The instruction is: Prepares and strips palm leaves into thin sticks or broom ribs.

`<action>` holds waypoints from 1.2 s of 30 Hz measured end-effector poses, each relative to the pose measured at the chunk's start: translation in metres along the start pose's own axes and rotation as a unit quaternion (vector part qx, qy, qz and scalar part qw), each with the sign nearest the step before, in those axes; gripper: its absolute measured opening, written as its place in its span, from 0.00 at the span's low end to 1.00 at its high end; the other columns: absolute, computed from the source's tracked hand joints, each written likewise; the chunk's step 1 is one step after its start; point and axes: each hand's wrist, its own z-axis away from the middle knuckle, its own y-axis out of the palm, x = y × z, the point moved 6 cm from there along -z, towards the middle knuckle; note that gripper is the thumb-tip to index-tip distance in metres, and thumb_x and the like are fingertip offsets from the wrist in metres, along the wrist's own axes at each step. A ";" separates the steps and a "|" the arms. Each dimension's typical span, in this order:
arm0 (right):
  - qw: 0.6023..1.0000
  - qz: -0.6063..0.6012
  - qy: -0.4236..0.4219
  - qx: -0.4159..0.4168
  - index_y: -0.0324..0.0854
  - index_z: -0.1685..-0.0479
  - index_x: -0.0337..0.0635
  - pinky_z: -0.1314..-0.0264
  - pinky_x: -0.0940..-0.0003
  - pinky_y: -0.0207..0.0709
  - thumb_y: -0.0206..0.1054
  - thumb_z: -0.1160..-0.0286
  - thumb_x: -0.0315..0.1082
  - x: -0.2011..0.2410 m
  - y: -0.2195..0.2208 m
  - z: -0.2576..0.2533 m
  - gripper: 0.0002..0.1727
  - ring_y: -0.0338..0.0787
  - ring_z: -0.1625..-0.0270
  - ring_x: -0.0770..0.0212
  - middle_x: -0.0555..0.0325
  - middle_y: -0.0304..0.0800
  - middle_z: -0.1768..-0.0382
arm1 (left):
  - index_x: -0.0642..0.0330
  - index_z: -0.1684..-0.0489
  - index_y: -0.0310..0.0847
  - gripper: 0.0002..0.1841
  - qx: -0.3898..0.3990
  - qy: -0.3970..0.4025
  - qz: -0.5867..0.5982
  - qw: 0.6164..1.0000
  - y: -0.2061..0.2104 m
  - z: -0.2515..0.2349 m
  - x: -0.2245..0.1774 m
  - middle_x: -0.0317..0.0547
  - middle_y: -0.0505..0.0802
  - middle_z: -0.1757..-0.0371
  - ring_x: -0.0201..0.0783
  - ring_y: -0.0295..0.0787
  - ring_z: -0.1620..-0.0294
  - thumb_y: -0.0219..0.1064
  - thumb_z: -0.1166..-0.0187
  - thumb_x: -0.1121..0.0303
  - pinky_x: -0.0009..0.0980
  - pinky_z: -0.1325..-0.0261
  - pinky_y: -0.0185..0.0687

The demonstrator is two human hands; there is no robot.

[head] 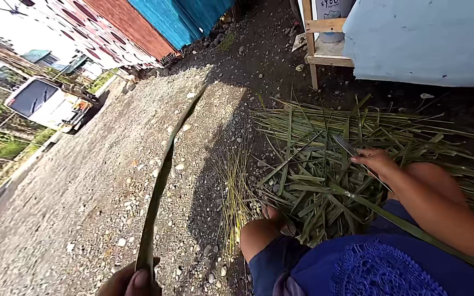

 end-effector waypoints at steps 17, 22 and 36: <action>0.907 -0.101 -0.125 0.389 0.64 0.13 0.40 0.75 0.77 0.76 0.74 0.33 0.26 0.047 0.100 0.141 0.41 0.78 0.78 0.72 0.65 0.83 0.67 | 0.64 0.61 0.82 0.09 0.154 -0.120 0.235 0.952 0.314 -0.016 0.038 0.34 0.82 0.79 0.25 0.77 0.82 0.60 0.13 0.69 0.25 0.74 0.78; 0.905 -0.146 -0.074 0.392 0.57 0.10 0.44 0.77 0.77 0.74 0.71 0.28 0.27 0.040 0.109 0.144 0.43 0.76 0.80 0.72 0.64 0.82 0.67 | 0.65 0.62 0.84 0.08 0.140 -0.083 0.206 0.965 0.310 -0.010 0.041 0.35 0.83 0.78 0.23 0.77 0.81 0.64 0.17 0.70 0.22 0.72 0.77; 0.911 -0.091 -0.159 0.370 0.82 0.28 0.39 0.63 0.81 0.80 0.77 0.35 0.23 0.037 0.101 0.146 0.29 0.87 0.63 0.77 0.64 0.93 0.51 | 0.57 0.64 0.80 0.10 0.268 -0.276 0.505 0.773 0.314 0.004 0.036 0.34 0.83 0.82 0.26 0.77 0.86 0.55 0.12 0.72 0.22 0.78 0.77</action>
